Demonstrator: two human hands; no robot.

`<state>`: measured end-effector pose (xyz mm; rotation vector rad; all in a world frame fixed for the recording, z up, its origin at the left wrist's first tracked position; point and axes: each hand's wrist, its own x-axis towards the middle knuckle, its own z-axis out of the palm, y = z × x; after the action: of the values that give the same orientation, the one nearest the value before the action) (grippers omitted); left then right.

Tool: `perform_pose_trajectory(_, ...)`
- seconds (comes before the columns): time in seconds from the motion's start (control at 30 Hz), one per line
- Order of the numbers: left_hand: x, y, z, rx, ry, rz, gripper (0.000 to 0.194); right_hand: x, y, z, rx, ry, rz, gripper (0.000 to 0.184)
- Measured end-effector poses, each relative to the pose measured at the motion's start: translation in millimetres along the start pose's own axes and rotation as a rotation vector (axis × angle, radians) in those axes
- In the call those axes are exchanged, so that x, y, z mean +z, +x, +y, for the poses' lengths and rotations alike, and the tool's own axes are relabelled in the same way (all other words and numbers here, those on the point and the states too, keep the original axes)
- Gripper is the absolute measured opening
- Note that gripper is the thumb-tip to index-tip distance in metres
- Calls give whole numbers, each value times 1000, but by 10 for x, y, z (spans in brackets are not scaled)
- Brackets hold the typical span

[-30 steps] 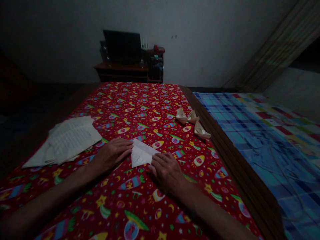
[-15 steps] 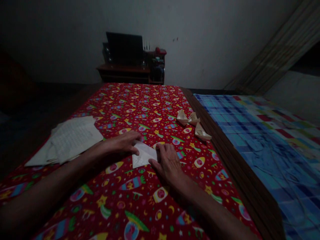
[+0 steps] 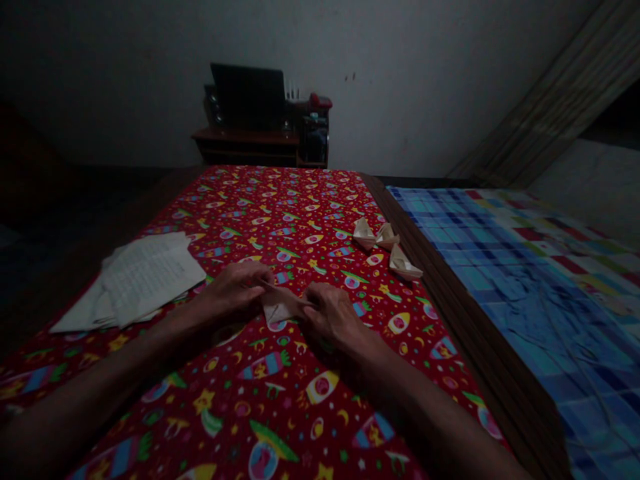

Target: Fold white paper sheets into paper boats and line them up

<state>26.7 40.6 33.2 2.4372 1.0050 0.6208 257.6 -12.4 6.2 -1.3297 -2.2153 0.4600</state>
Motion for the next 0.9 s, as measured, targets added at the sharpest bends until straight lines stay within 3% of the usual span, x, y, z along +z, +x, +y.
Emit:
perform_pose_trajectory(0.1, -18, -88, 89, 222, 234, 238, 15, -97, 103, -26, -227, -217, 219, 14)
perform_pose_trajectory(0.17, 16, -158, 110, 318, 409, 319, 15, -116, 119, -32, -361, -381, 271, 19)
perform_pose_trajectory(0.23, 87, -236, 104, 358, 539, 301, 15, -80, 88, -21, -455, -474, 231, 18)
perform_pose_trajectory(0.33, 220, -354, 74, 329, 624, 136, 15, 50, -5, 29, -495, -520, 130, 17)
perform_pose_trajectory(0.47, 338, -482, 44, 226, 559, -10, 15, 181, -101, 118, -462, -473, 30, 16)
perform_pose_trajectory(0.57, 370, -536, 11, 109, 411, 27, 16, 197, -136, 152, -396, -357, 35, 18)
perform_pose_trajectory(0.73, 399, -520, -96, -109, 122, 121, 21, 187, -151, 131, -128, -44, 38, 21)
perform_pose_trajectory(0.9, 410, -480, -173, -205, 155, 154, 28, 184, -99, 112, -3, 9, 67, 27)
